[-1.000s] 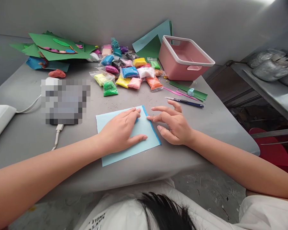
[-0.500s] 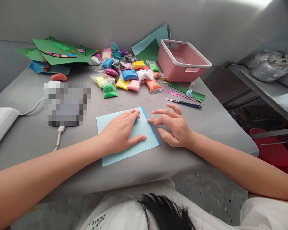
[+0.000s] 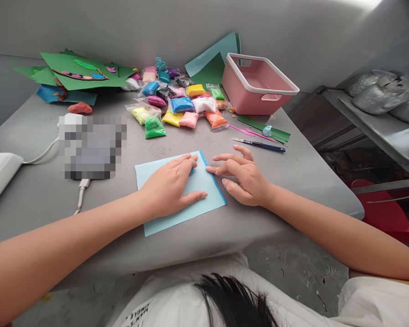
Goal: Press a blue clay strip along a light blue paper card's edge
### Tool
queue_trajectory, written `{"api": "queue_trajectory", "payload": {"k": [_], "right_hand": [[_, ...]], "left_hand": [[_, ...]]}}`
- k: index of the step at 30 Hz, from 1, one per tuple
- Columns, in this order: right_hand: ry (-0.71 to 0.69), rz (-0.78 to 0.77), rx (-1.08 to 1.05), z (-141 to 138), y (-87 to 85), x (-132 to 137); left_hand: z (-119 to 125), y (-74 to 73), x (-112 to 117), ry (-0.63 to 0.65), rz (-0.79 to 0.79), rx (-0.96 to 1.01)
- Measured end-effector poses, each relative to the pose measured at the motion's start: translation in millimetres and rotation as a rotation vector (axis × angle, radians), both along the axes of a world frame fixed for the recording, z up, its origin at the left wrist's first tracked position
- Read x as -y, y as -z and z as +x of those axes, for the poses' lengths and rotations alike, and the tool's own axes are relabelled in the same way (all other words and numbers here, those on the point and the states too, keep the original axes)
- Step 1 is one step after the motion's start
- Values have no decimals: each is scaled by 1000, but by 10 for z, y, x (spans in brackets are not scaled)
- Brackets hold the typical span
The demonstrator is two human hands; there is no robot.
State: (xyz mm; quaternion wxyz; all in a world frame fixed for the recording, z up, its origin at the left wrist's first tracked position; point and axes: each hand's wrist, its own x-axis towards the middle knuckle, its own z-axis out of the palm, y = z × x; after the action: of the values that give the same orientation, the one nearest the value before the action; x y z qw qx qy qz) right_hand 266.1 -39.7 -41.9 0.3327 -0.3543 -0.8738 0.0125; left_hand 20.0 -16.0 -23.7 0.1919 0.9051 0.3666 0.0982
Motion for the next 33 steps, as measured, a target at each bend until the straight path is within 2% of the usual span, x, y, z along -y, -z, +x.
{"api": "queue_trajectory", "payload": {"k": [4,15,21,33], "right_hand": [[25,-19,6,7,-10,23],[-18,-51,24,61,-12,81],[-21,6,24,54,-16,122],[-25,-38,53,88,-26,174]], "left_hand": [[5,-3,-6,4,1,5],[0,14,-7,-3,1,28],[4,12,-7,1,15,9],[4,24,-11,7,29,26]]}}
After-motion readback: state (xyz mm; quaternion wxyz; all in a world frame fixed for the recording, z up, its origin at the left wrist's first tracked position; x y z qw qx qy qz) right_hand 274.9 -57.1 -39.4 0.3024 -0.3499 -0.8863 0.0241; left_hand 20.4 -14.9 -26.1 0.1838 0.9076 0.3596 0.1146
